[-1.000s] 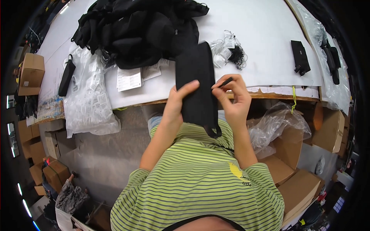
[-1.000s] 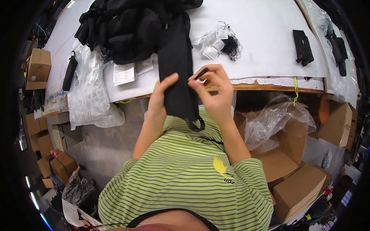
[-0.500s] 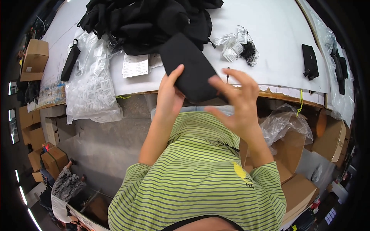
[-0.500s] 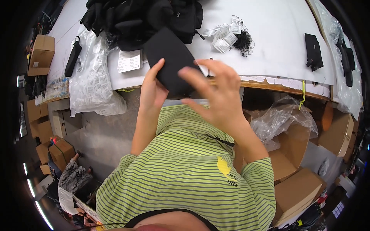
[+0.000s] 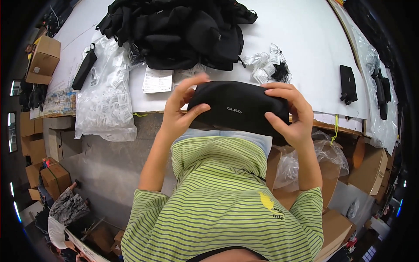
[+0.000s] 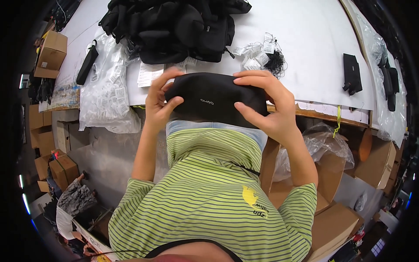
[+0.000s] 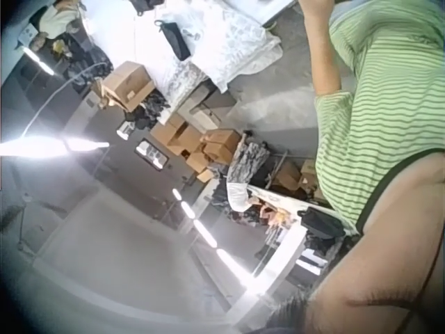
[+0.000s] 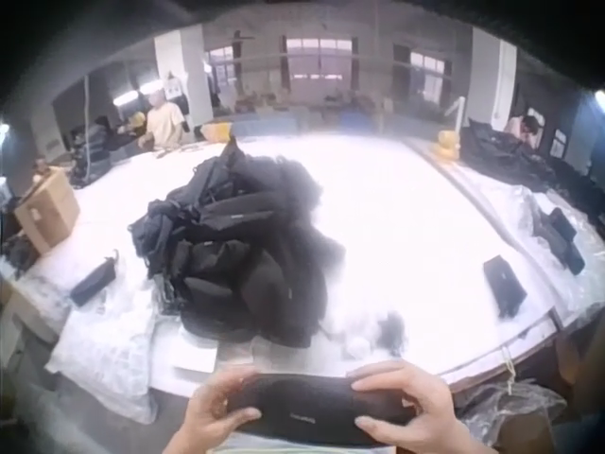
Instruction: Sort and inspect small black pouches and tags on a large warehouse table.
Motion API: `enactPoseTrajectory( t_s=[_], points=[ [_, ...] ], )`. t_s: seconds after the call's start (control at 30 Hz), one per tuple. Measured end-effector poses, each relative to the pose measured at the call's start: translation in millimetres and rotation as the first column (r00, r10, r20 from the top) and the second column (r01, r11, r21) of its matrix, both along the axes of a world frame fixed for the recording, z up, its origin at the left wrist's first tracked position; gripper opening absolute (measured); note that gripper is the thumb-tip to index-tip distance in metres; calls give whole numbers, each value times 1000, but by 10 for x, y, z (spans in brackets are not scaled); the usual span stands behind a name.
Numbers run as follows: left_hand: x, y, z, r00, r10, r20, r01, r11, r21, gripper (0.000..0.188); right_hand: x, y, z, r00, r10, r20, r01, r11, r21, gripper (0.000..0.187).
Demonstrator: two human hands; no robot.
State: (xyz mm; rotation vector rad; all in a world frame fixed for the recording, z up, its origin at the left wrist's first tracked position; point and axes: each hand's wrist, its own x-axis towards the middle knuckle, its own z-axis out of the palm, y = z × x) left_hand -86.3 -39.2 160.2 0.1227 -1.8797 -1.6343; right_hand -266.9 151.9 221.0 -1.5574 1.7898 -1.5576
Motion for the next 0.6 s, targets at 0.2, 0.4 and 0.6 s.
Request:
enactPoseTrajectory(
  t_s=[0.2,0.4,0.6],
  points=[
    [-23,-63,92,995,99,-21,-101,981,-165,21,-113,49,74,994,-41,-103,51,994,92,23],
    [-34,-113,60,997,1,83,7,995,-96,19,-264,162,117,990,98,105,-129,927,352,18],
    [81,-184,-129,872,80,483,-112,993,37,24,-845,399,-223,895,-148,421,-93,860,502,24]
  ],
)
